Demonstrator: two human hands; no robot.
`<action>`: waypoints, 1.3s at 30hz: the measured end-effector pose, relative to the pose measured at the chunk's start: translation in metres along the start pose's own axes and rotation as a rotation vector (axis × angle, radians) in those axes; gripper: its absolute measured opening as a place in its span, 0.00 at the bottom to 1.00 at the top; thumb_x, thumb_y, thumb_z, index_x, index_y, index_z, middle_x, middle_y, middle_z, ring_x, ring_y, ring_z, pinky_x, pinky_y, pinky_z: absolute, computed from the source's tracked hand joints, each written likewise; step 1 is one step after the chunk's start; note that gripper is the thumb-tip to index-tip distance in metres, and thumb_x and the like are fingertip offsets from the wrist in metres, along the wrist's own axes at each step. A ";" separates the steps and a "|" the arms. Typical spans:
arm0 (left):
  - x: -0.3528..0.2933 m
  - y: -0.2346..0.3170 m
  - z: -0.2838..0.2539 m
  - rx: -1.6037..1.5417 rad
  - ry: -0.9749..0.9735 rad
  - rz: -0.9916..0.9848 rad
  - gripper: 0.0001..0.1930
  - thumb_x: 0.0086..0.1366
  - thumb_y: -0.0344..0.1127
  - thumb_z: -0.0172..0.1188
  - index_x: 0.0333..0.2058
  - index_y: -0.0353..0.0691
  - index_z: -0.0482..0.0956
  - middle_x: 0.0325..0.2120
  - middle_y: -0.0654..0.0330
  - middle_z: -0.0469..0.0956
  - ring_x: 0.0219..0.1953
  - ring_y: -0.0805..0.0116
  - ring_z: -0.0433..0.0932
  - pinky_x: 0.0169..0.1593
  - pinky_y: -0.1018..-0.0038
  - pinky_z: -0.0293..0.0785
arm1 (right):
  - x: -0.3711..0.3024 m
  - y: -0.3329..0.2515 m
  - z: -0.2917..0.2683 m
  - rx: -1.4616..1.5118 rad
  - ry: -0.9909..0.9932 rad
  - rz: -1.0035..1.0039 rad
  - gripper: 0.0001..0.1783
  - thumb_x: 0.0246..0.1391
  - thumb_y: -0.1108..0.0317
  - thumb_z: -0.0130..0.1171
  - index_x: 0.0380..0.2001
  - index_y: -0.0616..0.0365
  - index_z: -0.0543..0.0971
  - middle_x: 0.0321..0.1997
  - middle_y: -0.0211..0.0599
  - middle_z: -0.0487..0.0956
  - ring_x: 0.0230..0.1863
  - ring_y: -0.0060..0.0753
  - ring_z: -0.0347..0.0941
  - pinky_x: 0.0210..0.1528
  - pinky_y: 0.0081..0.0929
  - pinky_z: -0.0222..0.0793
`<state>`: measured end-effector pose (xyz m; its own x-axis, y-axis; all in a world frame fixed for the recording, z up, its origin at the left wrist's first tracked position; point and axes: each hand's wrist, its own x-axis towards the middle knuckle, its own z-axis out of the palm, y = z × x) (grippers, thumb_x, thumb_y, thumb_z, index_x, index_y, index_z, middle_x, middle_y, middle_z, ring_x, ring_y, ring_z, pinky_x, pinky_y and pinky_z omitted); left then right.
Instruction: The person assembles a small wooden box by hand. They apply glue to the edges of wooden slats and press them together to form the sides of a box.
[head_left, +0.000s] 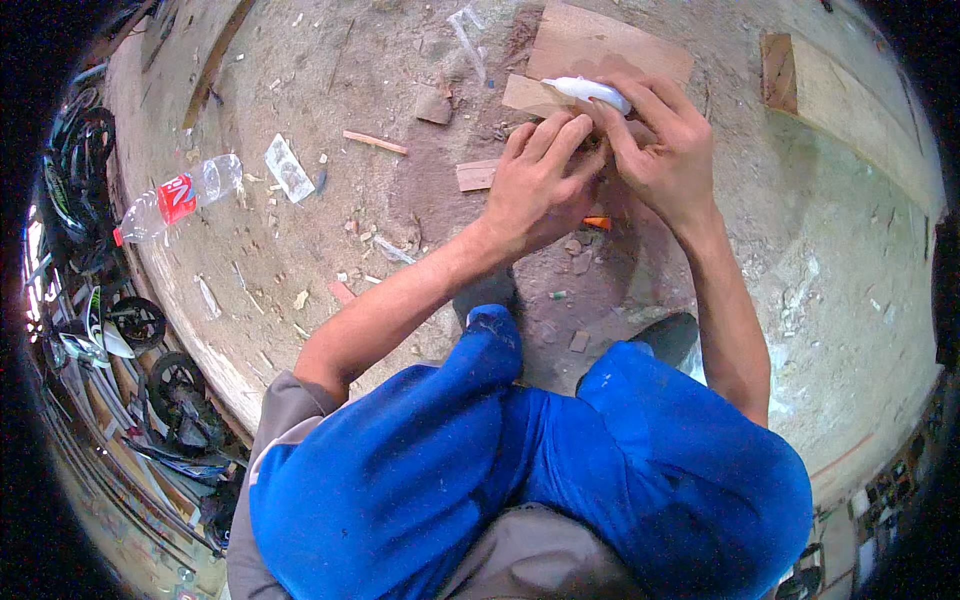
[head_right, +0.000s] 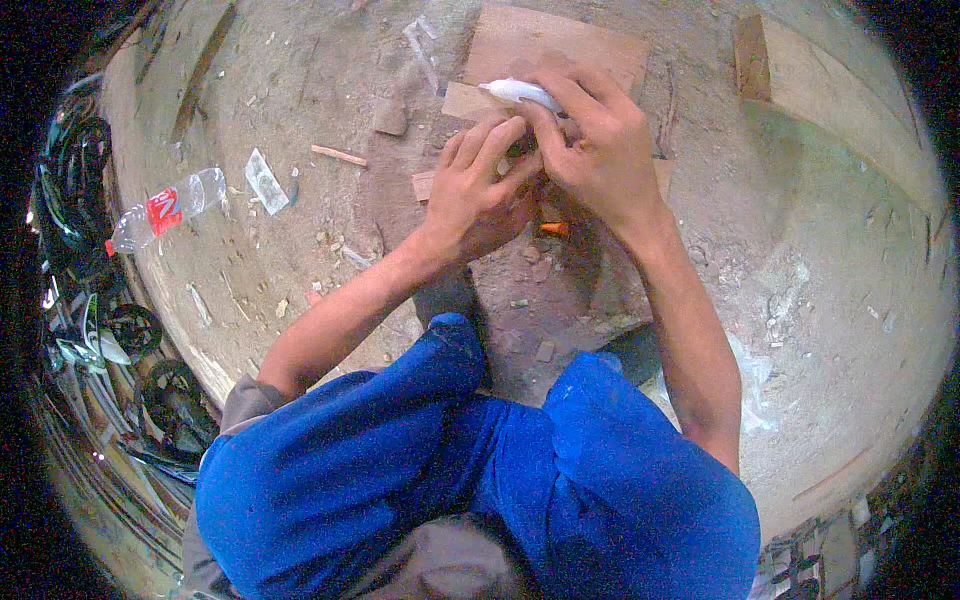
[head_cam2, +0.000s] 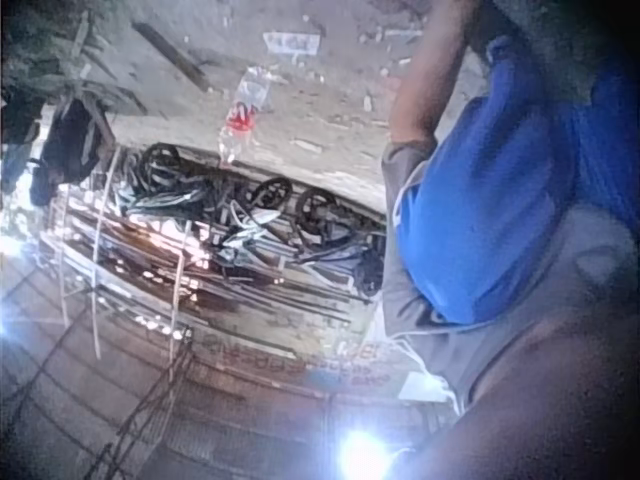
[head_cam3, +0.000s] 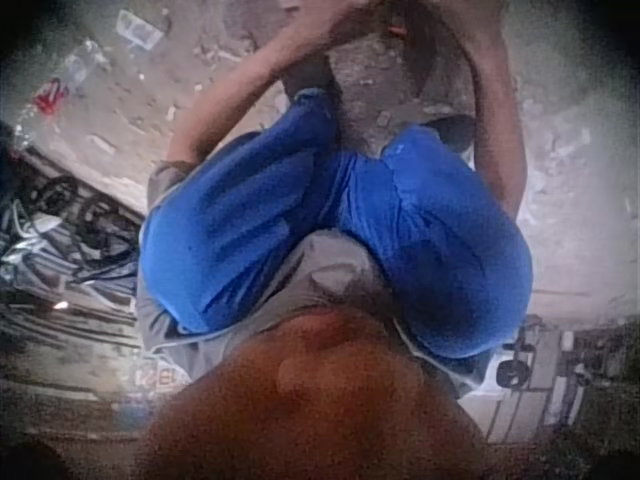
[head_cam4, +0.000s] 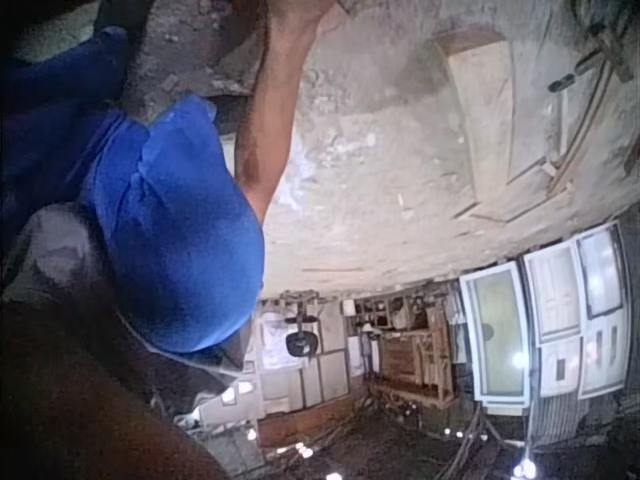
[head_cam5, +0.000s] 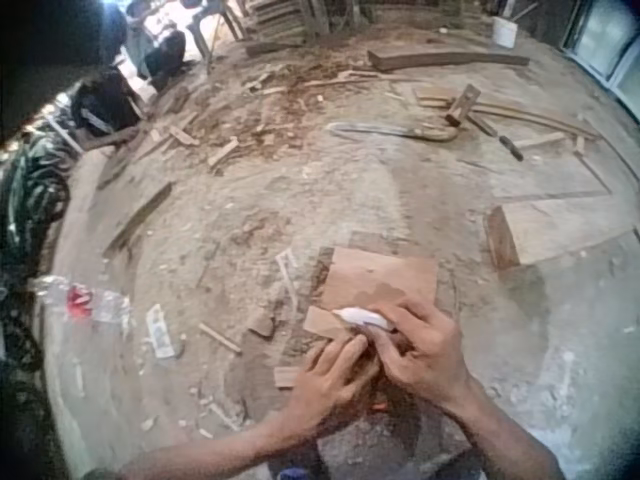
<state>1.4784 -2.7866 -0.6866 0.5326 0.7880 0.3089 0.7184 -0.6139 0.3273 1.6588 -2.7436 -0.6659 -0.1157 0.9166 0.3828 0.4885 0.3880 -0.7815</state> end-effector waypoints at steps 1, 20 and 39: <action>-0.001 0.001 0.000 0.006 0.006 0.000 0.20 0.53 0.37 0.68 0.46 0.44 0.84 0.54 0.56 0.73 0.60 0.57 0.71 0.58 0.58 0.69 | 0.000 0.002 0.003 -0.025 -0.006 -0.009 0.15 0.53 0.70 0.71 0.46 0.56 0.85 0.41 0.42 0.83 0.39 0.45 0.82 0.40 0.37 0.80; 0.000 0.002 0.004 0.011 -0.009 0.009 0.22 0.53 0.38 0.68 0.49 0.45 0.83 0.55 0.55 0.72 0.61 0.56 0.70 0.59 0.57 0.68 | 0.007 -0.005 -0.010 -0.050 -0.071 -0.023 0.16 0.54 0.72 0.68 0.47 0.57 0.84 0.40 0.46 0.83 0.40 0.49 0.82 0.42 0.39 0.79; 0.000 0.004 -0.007 -0.031 -0.088 -0.019 0.39 0.52 0.37 0.69 0.67 0.52 0.73 0.53 0.58 0.71 0.60 0.54 0.71 0.60 0.58 0.67 | -0.041 -0.007 -0.075 -0.223 0.042 0.146 0.13 0.53 0.75 0.69 0.44 0.58 0.86 0.33 0.38 0.81 0.30 0.33 0.78 0.35 0.29 0.74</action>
<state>1.4783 -2.7890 -0.6792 0.5573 0.7996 0.2236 0.7152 -0.5991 0.3599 1.7247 -2.7909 -0.6389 0.0037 0.9545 0.2982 0.6762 0.2173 -0.7040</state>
